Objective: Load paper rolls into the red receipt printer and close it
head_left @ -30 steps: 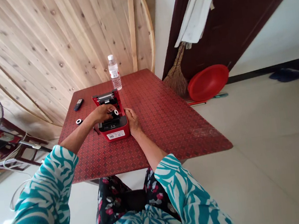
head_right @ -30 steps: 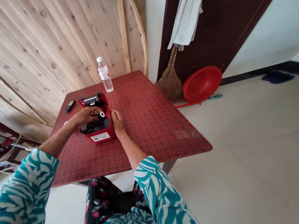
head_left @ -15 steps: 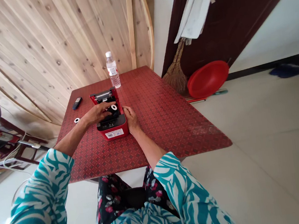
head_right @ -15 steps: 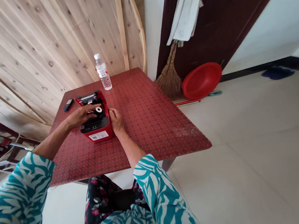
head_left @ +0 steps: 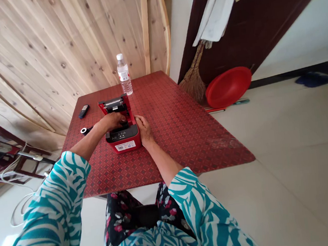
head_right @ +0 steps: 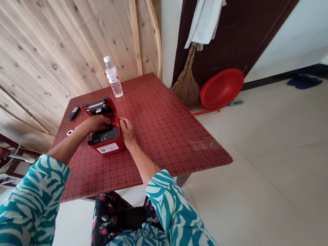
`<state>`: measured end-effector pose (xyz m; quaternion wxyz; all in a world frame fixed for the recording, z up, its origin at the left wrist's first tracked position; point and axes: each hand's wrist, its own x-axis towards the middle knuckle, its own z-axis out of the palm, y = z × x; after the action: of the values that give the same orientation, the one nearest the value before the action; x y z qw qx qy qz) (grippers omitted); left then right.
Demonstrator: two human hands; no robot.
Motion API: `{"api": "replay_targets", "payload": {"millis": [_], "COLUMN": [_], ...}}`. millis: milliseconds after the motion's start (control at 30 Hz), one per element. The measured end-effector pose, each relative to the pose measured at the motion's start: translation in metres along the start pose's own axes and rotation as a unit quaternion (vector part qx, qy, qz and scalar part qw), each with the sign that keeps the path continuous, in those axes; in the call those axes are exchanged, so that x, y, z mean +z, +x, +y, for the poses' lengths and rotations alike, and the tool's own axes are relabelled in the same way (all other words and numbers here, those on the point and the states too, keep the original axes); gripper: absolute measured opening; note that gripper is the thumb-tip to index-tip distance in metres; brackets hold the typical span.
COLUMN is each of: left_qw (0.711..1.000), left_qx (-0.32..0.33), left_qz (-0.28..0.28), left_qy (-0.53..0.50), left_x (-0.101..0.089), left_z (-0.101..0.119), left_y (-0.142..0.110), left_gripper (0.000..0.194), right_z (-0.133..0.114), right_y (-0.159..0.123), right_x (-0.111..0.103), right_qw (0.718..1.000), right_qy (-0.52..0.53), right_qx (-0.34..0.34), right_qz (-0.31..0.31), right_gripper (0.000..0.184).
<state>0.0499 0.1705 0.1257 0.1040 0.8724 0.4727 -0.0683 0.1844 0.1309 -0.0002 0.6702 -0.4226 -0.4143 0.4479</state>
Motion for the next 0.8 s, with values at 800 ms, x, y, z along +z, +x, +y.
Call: {"api": "replay_targets", "payload": {"millis": [800], "left_qw": [0.884], "left_qx": [0.001], "left_qz": [0.298], "left_qy": [-0.359], "left_x": [0.049], "left_z": [0.019], "left_y": [-0.078], "left_gripper": [0.022], "right_z": [-0.007], "right_y": [0.027], "right_x": [0.004], "right_qw": [0.998], "right_qy": [0.027], "right_qx": [0.055], "right_qz": [-0.012], "right_gripper": [0.041]}}
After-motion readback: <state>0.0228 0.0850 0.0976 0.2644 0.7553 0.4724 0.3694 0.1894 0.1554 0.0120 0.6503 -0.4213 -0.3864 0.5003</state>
